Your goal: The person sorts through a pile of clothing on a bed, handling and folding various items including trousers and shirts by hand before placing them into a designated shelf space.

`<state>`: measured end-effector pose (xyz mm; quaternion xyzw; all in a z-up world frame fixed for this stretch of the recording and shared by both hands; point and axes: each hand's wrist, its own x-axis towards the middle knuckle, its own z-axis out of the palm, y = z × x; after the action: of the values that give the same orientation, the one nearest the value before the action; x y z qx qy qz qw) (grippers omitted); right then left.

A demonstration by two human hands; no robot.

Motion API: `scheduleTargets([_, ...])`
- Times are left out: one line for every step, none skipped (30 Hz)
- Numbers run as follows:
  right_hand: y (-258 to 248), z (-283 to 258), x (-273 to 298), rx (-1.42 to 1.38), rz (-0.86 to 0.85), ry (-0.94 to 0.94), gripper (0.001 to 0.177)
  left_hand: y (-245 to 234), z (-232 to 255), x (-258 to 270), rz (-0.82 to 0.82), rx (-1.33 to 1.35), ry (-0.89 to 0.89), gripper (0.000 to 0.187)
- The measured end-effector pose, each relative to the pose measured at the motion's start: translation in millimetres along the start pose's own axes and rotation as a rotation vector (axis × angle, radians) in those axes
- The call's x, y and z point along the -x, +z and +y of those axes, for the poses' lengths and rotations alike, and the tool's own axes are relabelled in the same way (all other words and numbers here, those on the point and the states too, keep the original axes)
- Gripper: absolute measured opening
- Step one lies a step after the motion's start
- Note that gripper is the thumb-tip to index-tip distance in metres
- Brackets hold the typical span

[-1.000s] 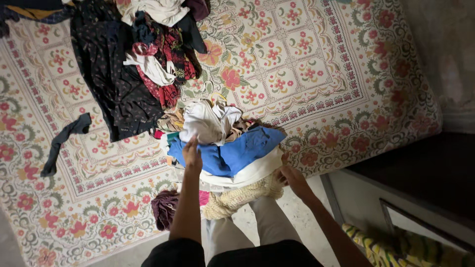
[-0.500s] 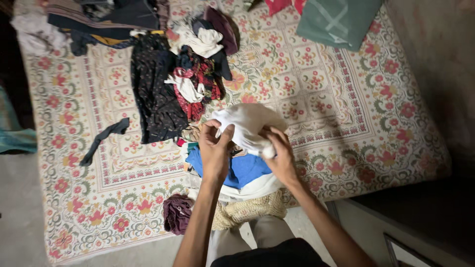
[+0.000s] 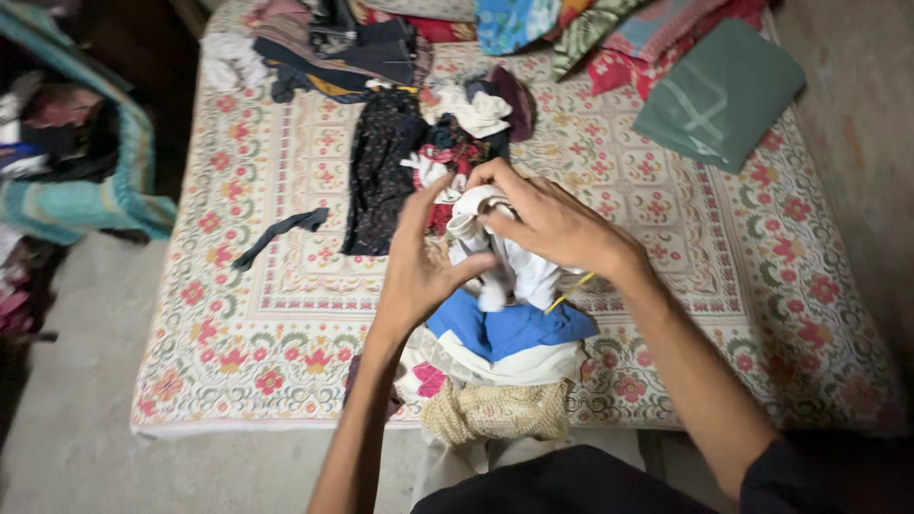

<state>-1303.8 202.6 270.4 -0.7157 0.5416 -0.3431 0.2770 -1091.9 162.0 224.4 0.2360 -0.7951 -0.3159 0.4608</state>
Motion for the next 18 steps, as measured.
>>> scheduleTargets([2.8, -13.4, -6.1, 0.016, -0.084, -0.071, 0.050, -10.7, 8.5, -2.2, 0.018, -0.013, 0.006, 0.089])
scheduleTargets([6.1, -27.0, -11.5, 0.033, -0.169, -0.142, 0.063, -21.7, 16.0, -2.6, -0.046, 0.086, -0.123, 0.088])
scheduleTargets([7.4, -41.1, -14.6, 0.041, -0.177, -0.160, 0.063, -32.8, 23.0, -0.5, -0.111, 0.191, -0.250, 0.087])
scheduleTargets([7.2, -55.2, -16.1, 0.033, -0.225, -0.170, 0.066, -45.1, 28.9, 3.8, -0.092, 0.184, -0.243, 0.087])
scheduleTargets([6.8, -68.7, -16.7, 0.026, -0.268, -0.176, 0.070, -57.1, 33.1, 8.6, -0.088, 0.229, -0.235, 0.079])
scheduleTargets([6.5, -81.8, -18.0, 0.034, -0.272, -0.189, 0.070, -68.6, 36.4, 14.4, -0.084, 0.274, -0.226, 0.070])
scheduleTargets([7.1, -94.6, -18.6, 0.130, -0.297, -0.124, 0.067, -79.8, 39.6, 21.9, -0.072, 0.269, -0.219, 0.070])
scheduleTargets([8.2, -106.7, -18.8, 0.226, -0.321, -0.058, 0.065, -91.0, 42.6, 29.7, -0.086, 0.266, -0.269, 0.055])
scheduleTargets([10.5, -117.8, -17.1, 0.230, -0.322, -0.068, 0.065, -103.2, 45.9, 38.4, -0.103, 0.263, -0.322, 0.041])
scheduleTargets([12.7, -127.4, -15.4, 0.326, -0.276, -0.006, 0.057, -116.2, 49.1, 46.4, -0.095, 0.258, -0.317, 0.041])
scheduleTargets([15.6, -135.4, -16.6, 0.421, -0.228, 0.052, 0.050, -130.8, 51.7, 52.6, -0.087, 0.297, -0.274, 0.034])
scheduleTargets([20.6, -141.9, -18.0, 0.425, -0.228, 0.040, 0.050, -145.8, 54.8, 59.4, -0.079, 0.336, -0.231, 0.028])
scheduleTargets([29.5, -147.4, -18.1, 0.506, -0.172, -0.123, 0.042, -162.1, 58.9, 69.6, -0.068, 0.324, -0.228, 0.028])
scheduleTargets([38.0, -153.1, -18.5, 0.583, -0.115, -0.286, 0.038, -178.8, 63.6, 80.2, -0.054, 0.295, -0.204, 0.026])
scheduleTargets([44.9, -160.1, -19.6, 0.580, -0.115, -0.299, 0.038, -196.1, 68.7, 89.8, -0.043, 0.267, -0.182, 0.025])
scheduleTargets([51.6, -168.6, -20.5, 0.482, -0.098, -0.331, 0.034, -215.0, 74.2, 98.7, -0.035, 0.257, -0.180, 0.025])
scheduleTargets([58.0, -178.0, -18.1, 0.382, -0.090, -0.357, 0.033, -231.4, 81.5, 110.6, -0.036, 0.321, -0.158, 0.029])
scheduleTargets([64.1, -189.9, -15.1, 0.379, -0.101, -0.366, 0.033, -245.4, 90.0, 123.0, -0.037, 0.385, -0.135, 0.033])
